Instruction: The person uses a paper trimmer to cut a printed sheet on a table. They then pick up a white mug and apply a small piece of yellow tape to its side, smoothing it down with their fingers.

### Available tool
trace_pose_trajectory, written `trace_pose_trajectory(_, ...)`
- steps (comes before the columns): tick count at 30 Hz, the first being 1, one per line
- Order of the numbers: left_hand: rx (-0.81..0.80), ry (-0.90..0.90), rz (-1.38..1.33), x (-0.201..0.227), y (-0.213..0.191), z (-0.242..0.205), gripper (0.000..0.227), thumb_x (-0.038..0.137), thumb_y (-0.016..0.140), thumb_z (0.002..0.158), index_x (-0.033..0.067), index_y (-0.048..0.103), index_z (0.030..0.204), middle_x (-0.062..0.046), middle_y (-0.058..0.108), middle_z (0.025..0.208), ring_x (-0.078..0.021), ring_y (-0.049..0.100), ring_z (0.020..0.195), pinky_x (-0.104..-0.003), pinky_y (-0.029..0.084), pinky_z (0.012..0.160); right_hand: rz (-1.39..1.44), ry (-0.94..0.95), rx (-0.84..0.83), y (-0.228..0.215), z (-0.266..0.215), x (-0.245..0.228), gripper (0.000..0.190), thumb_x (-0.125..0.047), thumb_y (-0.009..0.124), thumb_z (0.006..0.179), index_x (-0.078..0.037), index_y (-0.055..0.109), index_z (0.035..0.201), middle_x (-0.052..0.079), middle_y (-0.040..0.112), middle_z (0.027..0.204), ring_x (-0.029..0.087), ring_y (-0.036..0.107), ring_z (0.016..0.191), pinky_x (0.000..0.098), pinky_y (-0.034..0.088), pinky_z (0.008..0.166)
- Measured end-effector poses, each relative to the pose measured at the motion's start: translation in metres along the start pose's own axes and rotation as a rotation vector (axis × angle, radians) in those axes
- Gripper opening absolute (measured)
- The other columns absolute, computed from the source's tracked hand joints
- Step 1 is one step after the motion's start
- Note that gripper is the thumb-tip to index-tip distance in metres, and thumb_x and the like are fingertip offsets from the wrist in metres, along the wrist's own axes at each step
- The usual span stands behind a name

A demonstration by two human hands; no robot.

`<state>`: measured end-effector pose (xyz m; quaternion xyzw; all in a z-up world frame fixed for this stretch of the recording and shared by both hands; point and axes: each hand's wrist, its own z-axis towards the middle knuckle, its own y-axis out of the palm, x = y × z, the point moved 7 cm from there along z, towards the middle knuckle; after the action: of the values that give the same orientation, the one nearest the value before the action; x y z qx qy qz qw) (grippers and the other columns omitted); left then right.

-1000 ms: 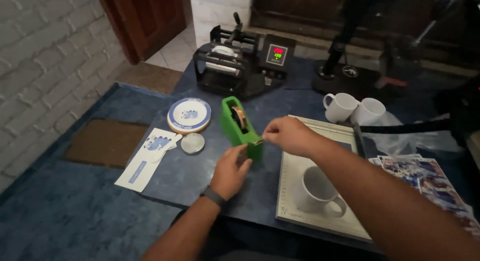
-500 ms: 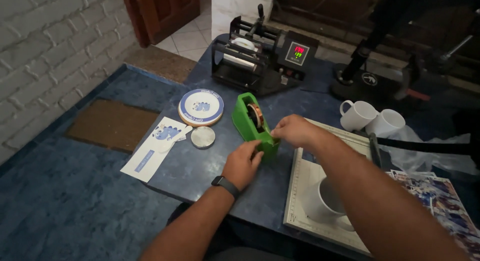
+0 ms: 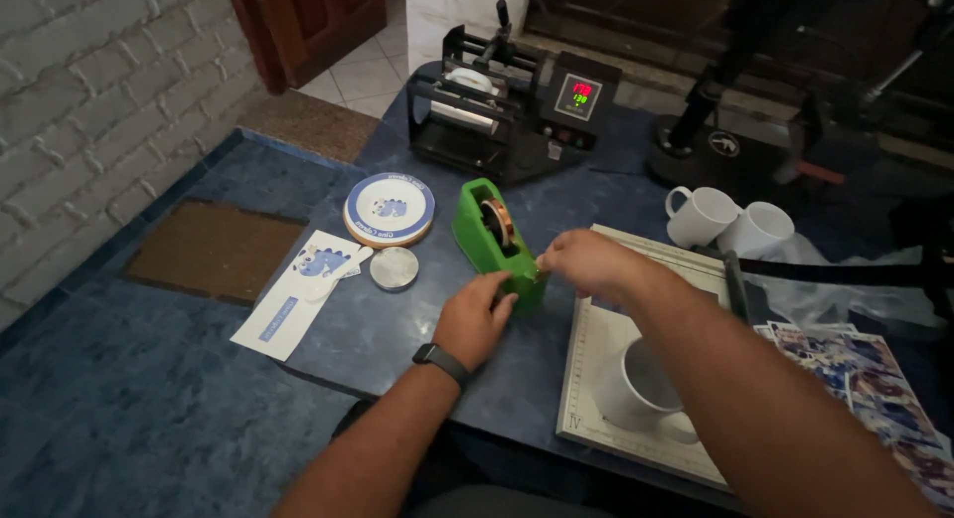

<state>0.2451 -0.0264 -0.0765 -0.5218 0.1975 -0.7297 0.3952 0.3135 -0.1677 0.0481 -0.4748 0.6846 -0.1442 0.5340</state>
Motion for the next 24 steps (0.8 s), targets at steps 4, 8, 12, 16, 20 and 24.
trace_pose_trajectory(4,-0.048,-0.014,-0.033,0.003,-0.003,-0.002,0.037,0.035,0.063,0.102,0.0196,0.062,0.135,-0.006,0.071,0.115,-0.0256,0.069,0.111,-0.04,0.057,0.095,0.071,0.008,-0.008,0.003,-0.01,0.003,0.043,-0.025,0.064,0.093,0.008,0.071,0.12,0.031,0.067,0.115,0.031,0.065,0.08,0.0389,0.057,0.057)
trace_pose_trajectory(8,-0.048,0.026,-0.052,0.008,-0.009,-0.002,0.037,0.033,0.063,0.103,0.0159,0.061,0.136,-0.009,0.07,0.116,-0.0292,0.069,0.113,-0.042,0.057,0.095,-0.032,0.028,-0.046,0.004,-0.016,0.004,0.048,-0.026,0.065,0.095,0.008,0.068,0.129,0.032,0.067,0.125,0.039,0.071,0.107,0.0464,0.062,0.07)
trace_pose_trajectory(12,-0.064,0.008,-0.064,0.01,-0.014,-0.003,0.036,0.032,0.061,0.105,0.0151,0.061,0.136,-0.008,0.07,0.116,-0.0271,0.069,0.112,-0.04,0.057,0.096,-0.114,0.002,-0.067,0.01,0.002,0.018,0.045,-0.022,0.06,0.096,0.008,0.067,0.129,0.034,0.067,0.125,0.039,0.072,0.103,0.0448,0.061,0.068)
trace_pose_trajectory(16,-0.067,0.013,-0.061,0.011,-0.013,-0.002,0.037,0.033,0.061,0.105,0.0146,0.061,0.136,-0.009,0.07,0.116,-0.028,0.069,0.113,-0.041,0.057,0.096,-0.062,0.049,-0.04,0.01,-0.002,0.028,0.046,-0.026,0.064,0.096,0.007,0.068,0.128,0.032,0.068,0.121,0.033,0.071,0.088,0.0412,0.058,0.058)
trace_pose_trajectory(20,-0.035,0.032,-0.028,0.01,-0.012,-0.003,0.038,0.034,0.063,0.103,0.0153,0.062,0.135,-0.009,0.071,0.113,-0.028,0.069,0.112,-0.041,0.057,0.095,-0.099,0.082,-0.072,0.004,-0.039,-0.003,0.05,-0.03,0.063,0.098,0.004,0.064,0.135,0.034,0.059,0.139,0.048,0.058,0.129,0.0547,0.059,0.085)
trace_pose_trajectory(24,-0.005,0.05,-0.041,0.008,-0.009,-0.003,0.037,0.033,0.064,0.103,0.0136,0.063,0.135,-0.011,0.071,0.114,-0.0301,0.069,0.112,-0.042,0.058,0.095,-0.056,0.083,-0.077,0.012,-0.027,0.009,0.048,-0.025,0.062,0.099,0.005,0.063,0.137,0.035,0.058,0.139,0.051,0.056,0.13,0.0582,0.058,0.086)
